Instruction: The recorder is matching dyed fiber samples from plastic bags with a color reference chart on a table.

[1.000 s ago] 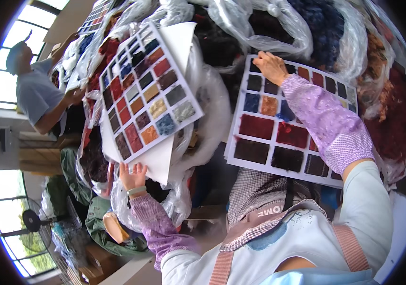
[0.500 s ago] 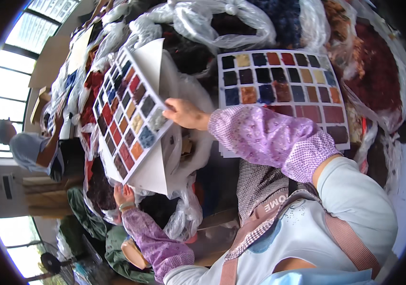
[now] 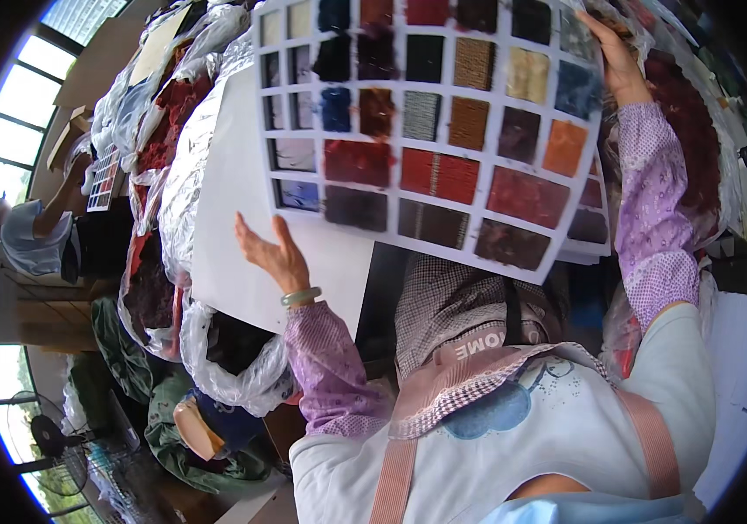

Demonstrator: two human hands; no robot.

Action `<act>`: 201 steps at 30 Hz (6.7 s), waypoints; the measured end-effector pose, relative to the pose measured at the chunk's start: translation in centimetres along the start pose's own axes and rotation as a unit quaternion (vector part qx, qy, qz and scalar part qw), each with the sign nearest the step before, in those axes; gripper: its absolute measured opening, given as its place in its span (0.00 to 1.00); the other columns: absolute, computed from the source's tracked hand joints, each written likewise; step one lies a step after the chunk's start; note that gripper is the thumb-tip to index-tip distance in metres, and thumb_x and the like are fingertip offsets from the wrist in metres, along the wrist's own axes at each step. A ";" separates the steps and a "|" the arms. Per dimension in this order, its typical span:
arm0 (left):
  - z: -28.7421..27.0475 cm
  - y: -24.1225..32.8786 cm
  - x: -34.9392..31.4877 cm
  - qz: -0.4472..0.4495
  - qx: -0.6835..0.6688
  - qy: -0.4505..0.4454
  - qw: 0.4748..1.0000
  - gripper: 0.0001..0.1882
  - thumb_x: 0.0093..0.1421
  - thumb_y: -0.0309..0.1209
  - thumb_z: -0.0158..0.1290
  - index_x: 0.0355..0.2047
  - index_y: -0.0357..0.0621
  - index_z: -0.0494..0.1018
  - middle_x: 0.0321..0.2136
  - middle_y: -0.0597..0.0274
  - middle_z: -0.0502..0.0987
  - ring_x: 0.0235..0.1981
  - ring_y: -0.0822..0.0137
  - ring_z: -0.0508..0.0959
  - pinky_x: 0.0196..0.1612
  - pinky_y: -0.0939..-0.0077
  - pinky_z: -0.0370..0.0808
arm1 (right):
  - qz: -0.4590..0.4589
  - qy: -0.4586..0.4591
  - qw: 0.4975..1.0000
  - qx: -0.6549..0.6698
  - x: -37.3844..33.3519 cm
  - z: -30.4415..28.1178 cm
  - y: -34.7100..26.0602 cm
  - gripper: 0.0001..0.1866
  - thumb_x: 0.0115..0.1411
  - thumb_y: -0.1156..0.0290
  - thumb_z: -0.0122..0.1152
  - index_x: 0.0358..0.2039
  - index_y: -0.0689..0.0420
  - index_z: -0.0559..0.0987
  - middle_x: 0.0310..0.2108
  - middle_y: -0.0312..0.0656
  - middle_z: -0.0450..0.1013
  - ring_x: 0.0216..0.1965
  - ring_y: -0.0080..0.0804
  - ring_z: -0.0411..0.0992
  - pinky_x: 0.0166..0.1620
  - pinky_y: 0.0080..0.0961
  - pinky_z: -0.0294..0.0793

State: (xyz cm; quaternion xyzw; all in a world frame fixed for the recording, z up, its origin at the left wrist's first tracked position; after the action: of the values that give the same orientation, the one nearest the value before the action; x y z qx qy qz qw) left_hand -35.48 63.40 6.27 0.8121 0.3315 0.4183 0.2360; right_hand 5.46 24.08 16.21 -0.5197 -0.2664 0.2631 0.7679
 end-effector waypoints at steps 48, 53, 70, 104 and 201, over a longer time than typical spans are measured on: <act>-15.3 -32.3 4.6 -0.500 -0.119 0.105 0.851 0.27 0.45 0.39 0.60 0.42 0.38 0.65 0.23 0.63 0.70 0.21 0.67 0.70 0.22 0.75 0.68 | 0.198 0.396 0.877 -0.189 -8.9 -27.8 19.7 0.22 0.50 0.55 0.59 0.37 0.62 0.76 0.31 0.35 0.73 0.30 0.22 0.70 0.36 0.20 0.67; -15.9 -21.7 -0.4 -0.308 -0.018 0.177 0.935 0.15 0.51 0.31 0.52 0.39 0.44 0.67 0.20 0.63 0.72 0.20 0.72 0.72 0.21 0.80 0.70 | 0.030 0.426 0.658 -0.619 -11.7 -43.4 10.0 0.22 0.49 0.58 0.59 0.38 0.63 0.73 0.36 0.45 0.72 0.37 0.31 0.69 0.42 0.26 0.67; -11.8 -18.8 -12.2 -0.114 0.268 -0.234 0.928 0.19 0.41 0.22 0.52 0.37 0.48 0.71 0.23 0.57 0.72 0.28 0.57 0.73 0.33 0.67 0.69 | -0.155 -0.140 0.593 -0.778 8.0 34.0 33.3 0.08 0.49 0.72 0.48 0.29 0.53 0.76 0.27 0.43 0.74 0.33 0.37 0.74 0.31 0.33 0.73; 26.3 16.5 4.4 0.422 -0.139 -0.281 0.851 0.11 0.44 0.20 0.50 0.29 0.47 0.71 0.25 0.63 0.68 0.28 0.62 0.72 0.28 0.73 0.71 | -0.039 0.077 0.802 -0.591 8.2 7.5 19.8 0.15 0.42 0.66 0.63 0.32 0.55 0.75 0.30 0.42 0.71 0.33 0.37 0.71 0.38 0.28 0.70; 32.5 2.1 13.7 -0.182 -0.364 -0.372 0.834 0.20 0.47 0.26 0.56 0.42 0.39 0.67 0.30 0.63 0.73 0.27 0.72 0.73 0.30 0.81 0.72 | -0.056 -0.179 0.811 -0.554 19.3 18.8 23.2 0.33 0.39 0.58 0.61 0.47 0.59 0.69 0.38 0.51 0.64 0.44 0.44 0.65 0.48 0.31 0.63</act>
State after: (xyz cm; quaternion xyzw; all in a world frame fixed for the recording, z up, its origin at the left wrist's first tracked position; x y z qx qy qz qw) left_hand -1.73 68.66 -2.67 0.6872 0.1842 0.1246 0.6916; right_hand 3.52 57.06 3.00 -0.7850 -0.5287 0.1161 0.3014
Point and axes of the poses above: each hand's wrist, its own x-axis towards the middle knuckle, its own z-axis out of the palm, y = z × x, the point moved 7 cm from there along x, towards the middle knuckle
